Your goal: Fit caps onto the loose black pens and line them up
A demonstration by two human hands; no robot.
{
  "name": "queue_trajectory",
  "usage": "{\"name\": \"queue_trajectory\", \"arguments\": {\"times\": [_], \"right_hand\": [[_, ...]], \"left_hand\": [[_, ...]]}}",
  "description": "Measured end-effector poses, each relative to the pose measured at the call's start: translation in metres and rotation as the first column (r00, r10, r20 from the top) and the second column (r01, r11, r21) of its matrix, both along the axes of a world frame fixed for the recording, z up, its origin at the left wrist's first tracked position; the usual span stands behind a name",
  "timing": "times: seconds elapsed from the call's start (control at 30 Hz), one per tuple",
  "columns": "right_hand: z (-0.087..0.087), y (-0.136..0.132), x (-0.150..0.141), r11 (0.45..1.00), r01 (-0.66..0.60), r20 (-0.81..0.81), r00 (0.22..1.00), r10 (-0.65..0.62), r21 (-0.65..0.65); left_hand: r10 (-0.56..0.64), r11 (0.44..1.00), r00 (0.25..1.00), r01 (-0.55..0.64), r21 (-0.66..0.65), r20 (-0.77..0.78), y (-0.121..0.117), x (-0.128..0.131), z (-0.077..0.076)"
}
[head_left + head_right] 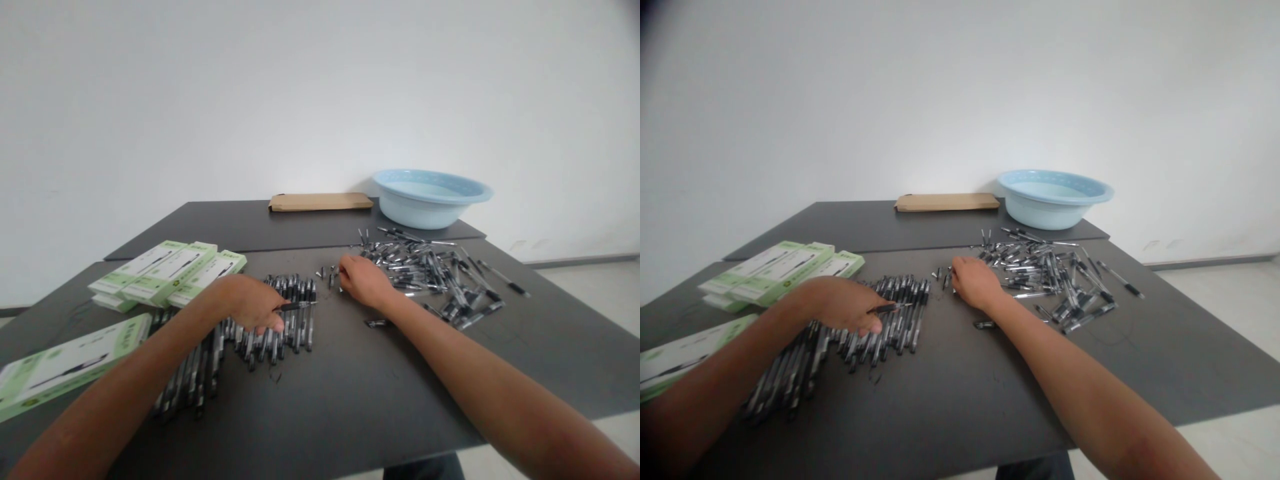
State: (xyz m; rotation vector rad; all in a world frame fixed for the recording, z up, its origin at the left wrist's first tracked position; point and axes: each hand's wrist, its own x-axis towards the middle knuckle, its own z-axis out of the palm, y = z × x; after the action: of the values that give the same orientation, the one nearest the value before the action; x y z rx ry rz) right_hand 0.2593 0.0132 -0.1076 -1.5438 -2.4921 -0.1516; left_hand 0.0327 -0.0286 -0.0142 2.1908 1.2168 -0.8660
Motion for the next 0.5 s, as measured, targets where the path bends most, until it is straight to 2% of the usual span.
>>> {"name": "queue_trajectory", "arguments": {"times": [0.13, 0.27, 0.37, 0.5], "right_hand": [[0.016, -0.01, 0.004, 1.0, 0.006, -0.182, 0.983, -0.002, 0.023], [0.036, -0.04, 0.001, 0.988, -0.152, -0.353, 0.925, 0.139, -0.01], [0.045, -0.063, -0.005, 0.957, -0.284, -0.376, 0.894, 0.244, -0.053], [0.045, -0.075, -0.011, 0.956, -0.29, -0.31, 0.913, 0.263, -0.042]], "left_hand": [[-0.009, 0.999, 1.0, 0.009, 0.041, -0.011, 0.001, 0.0, 0.0], [-0.021, 0.999, 1.0, 0.022, 0.04, -0.021, 0.004, 0.002, -0.002], [-0.032, 0.999, 0.999, 0.032, 0.005, -0.033, 0.007, 0.004, -0.004], [-0.013, 1.0, 0.999, 0.012, -0.019, -0.033, 0.009, 0.006, -0.008]]}}
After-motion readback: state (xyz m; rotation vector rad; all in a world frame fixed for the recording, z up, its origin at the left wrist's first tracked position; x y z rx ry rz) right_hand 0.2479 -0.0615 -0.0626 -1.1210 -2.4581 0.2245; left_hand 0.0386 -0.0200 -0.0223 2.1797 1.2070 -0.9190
